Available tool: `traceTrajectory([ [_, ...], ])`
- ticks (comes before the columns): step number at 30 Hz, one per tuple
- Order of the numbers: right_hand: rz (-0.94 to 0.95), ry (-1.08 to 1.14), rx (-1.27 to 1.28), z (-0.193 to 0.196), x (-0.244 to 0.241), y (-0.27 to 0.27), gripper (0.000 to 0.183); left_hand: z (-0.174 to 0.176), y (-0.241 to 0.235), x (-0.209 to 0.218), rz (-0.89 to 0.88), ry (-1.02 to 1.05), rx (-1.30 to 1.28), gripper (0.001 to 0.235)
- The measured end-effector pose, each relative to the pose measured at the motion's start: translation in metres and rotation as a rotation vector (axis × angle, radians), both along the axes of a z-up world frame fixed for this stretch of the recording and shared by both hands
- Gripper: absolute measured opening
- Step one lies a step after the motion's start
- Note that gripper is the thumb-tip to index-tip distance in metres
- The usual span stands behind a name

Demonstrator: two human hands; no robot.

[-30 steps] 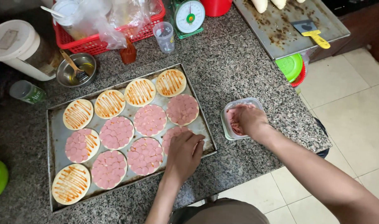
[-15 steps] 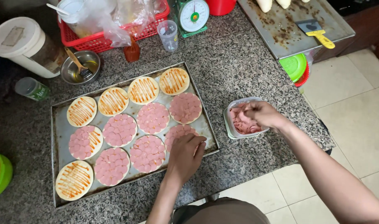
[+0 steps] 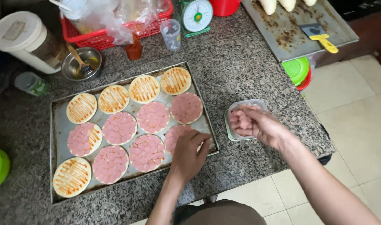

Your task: The person places slices of processed meat onto small round dough bases arranged on a baking tray. The bases already have a red sauce drizzled on them. The person uses both hands to pick up the meat slices from a container and arrange them in a circular pattern on the dough.

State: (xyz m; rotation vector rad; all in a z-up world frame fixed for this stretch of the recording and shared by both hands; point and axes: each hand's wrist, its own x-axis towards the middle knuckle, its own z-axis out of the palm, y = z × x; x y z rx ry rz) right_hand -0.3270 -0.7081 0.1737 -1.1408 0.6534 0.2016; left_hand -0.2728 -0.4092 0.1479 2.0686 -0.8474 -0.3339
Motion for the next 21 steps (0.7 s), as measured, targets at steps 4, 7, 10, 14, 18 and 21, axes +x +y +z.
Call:
traceTrajectory([
  [4,0.102,-0.02,0.094,-0.011,0.009,0.042,0.028,0.026,0.01,0.002,0.087,0.02,-0.126,0.035],
  [7,0.229,-0.08,0.156,-0.042,0.016,0.08,0.023,0.042,0.037,0.011,0.147,-0.037,-0.115,0.036],
  [10,0.34,-0.088,0.157,-0.082,0.032,0.111,0.028,0.05,0.072,0.019,0.098,-0.204,-0.063,0.03],
  [14,0.526,-0.16,0.172,-0.065,0.057,0.173,0.026,0.048,0.126,0.029,0.188,-0.194,-0.068,0.021],
  [18,0.563,-0.125,0.176,-0.078,0.079,0.234,0.02,0.049,0.18,0.045,0.223,-0.235,-0.084,0.013],
  [21,0.484,-0.076,0.236,-0.057,0.091,0.282,0.01,0.045,0.223,0.05,0.321,-0.12,-0.075,0.012],
])
